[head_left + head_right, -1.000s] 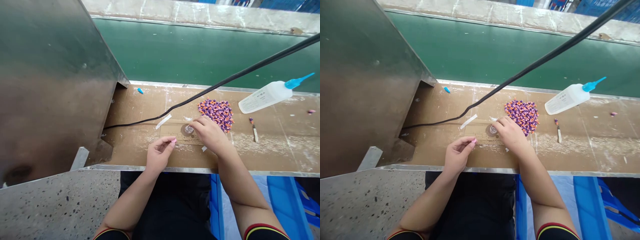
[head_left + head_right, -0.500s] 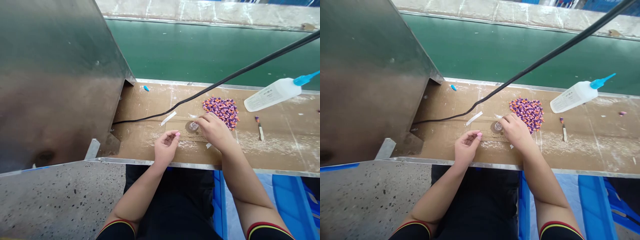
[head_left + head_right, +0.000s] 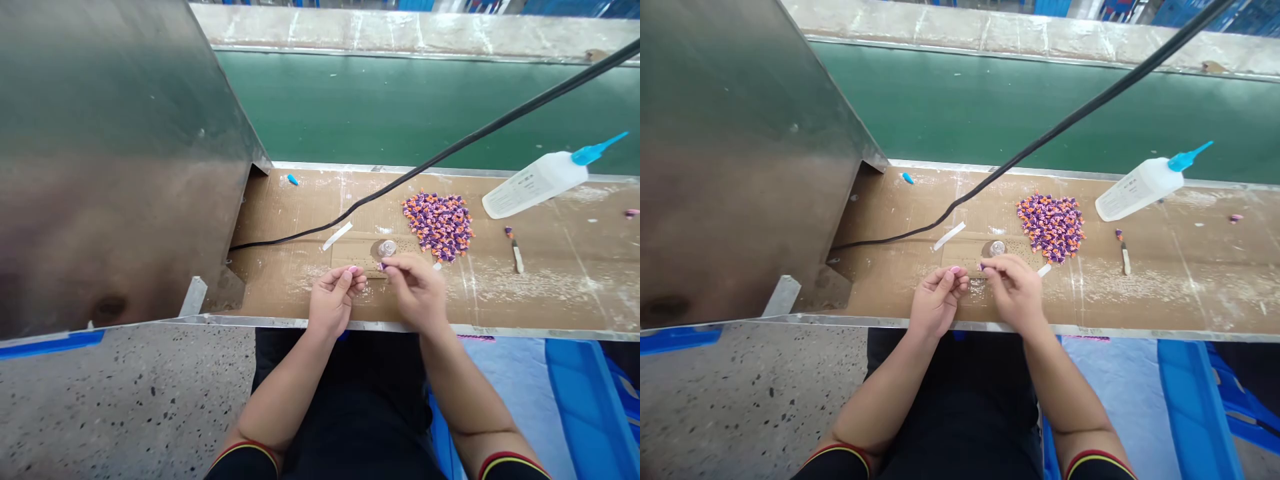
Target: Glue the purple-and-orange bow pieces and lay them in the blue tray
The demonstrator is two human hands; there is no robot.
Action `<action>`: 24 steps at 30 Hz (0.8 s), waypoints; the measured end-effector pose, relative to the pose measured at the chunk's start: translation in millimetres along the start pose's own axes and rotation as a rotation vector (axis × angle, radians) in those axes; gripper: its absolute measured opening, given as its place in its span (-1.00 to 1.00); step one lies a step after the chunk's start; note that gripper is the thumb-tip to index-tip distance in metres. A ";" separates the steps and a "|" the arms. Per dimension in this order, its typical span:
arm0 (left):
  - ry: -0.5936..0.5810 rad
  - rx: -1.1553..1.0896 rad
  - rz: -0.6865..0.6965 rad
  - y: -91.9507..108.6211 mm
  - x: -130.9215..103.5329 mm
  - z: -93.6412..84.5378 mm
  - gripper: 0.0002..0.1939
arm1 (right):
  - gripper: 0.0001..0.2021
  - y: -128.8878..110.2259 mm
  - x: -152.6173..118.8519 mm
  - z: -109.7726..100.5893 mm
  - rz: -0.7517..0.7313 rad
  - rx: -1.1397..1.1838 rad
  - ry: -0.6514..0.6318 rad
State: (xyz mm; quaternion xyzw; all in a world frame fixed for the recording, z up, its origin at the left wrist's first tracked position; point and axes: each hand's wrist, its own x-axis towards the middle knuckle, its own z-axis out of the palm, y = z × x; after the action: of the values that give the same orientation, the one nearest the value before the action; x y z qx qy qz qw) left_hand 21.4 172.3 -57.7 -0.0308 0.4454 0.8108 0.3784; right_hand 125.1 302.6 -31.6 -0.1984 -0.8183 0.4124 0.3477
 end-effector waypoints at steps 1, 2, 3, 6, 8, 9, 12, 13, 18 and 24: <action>-0.015 -0.017 -0.022 0.0 -0.5 0.6 -0.54 | -0.86 -2.1 -10.8 12.1 0.044 0.070 0.049; -0.026 -0.032 -0.037 0.1 -0.6 1.4 -0.56 | -0.86 -3.5 -20.2 23.6 0.078 0.122 0.103; -0.034 -0.046 -0.050 0.3 -0.4 2.2 -0.57 | -0.86 -4.4 -27.8 33.9 0.101 0.159 0.154; -0.037 -0.062 -0.060 0.3 1.3 4.0 -0.59 | -0.88 -6.4 -39.0 53.3 0.105 0.184 0.250; -0.031 -0.040 -0.034 -1.3 2.2 4.0 -0.58 | -0.88 -7.6 -39.4 57.1 0.093 0.156 0.259; -0.027 -0.021 -0.016 -2.6 2.5 3.6 -0.58 | -0.87 -8.1 -38.8 57.3 0.092 0.135 0.258; -0.019 0.032 0.036 -7.8 2.8 1.3 -0.58 | -0.86 -9.2 -37.0 55.7 0.097 0.093 0.248; -0.019 0.044 0.050 -9.5 2.7 0.6 -0.58 | -0.86 -9.4 -36.9 55.2 0.093 0.088 0.243; -0.004 0.094 0.093 -14.6 2.2 -1.1 -0.57 | -0.86 -10.4 -37.5 55.0 0.091 0.102 0.237; -0.015 0.107 0.124 -16.1 1.9 -1.9 -0.59 | -0.86 -11.9 -36.4 54.5 0.099 0.077 0.248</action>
State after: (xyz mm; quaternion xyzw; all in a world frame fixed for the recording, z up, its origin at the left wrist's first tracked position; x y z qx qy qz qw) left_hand 29.9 177.2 -70.8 0.0229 0.4864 0.8079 0.3320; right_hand 109.5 244.2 -59.4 -0.2745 -0.7417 0.4325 0.4330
